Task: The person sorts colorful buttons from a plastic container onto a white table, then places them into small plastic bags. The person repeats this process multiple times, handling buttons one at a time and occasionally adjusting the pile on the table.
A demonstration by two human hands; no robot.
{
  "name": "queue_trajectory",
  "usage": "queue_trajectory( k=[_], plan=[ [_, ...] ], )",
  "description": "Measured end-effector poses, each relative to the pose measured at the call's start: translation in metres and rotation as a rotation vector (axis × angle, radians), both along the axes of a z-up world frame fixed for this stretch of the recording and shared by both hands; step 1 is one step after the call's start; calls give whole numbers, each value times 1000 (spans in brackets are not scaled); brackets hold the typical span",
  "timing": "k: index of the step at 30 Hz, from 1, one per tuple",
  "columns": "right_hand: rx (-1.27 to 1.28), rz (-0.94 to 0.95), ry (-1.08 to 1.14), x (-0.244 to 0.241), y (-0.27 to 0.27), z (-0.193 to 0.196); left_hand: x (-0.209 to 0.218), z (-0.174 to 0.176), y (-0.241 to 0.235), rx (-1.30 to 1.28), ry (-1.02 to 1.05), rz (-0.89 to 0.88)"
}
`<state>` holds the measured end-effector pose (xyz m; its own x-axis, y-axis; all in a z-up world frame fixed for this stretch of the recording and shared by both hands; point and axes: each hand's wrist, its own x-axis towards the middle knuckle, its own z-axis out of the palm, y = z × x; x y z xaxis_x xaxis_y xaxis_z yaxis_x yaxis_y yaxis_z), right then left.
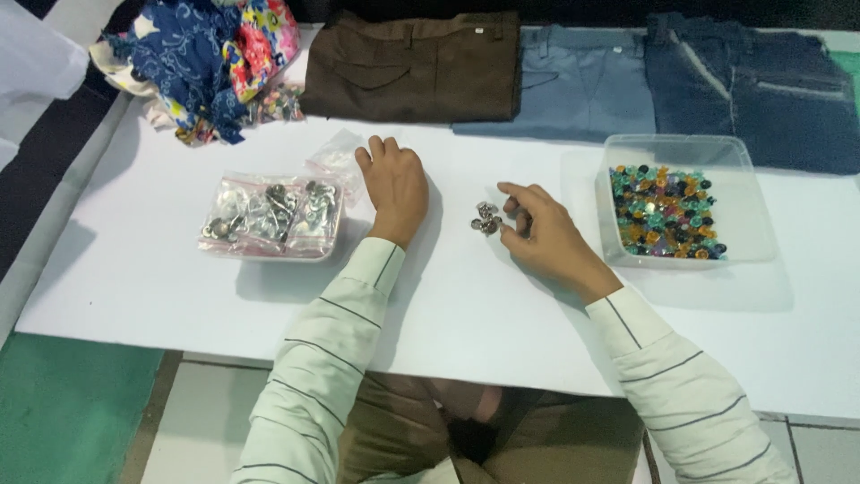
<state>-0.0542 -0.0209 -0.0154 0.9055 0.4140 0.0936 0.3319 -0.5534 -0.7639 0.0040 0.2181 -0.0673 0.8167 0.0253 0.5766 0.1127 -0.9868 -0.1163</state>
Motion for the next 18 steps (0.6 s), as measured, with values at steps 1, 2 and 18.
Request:
queue_trajectory(
  k=[1,2,18],
  plan=[
    [-1,-3,-6,2,0,2,4,7,-3,-1,-6,-3],
    [3,-14,9,0,0,1,5,11,-6,27,54,21],
    [322,-85,-282,-2,1,6,-51,30,-69,-1166,247,-862]
  ],
)
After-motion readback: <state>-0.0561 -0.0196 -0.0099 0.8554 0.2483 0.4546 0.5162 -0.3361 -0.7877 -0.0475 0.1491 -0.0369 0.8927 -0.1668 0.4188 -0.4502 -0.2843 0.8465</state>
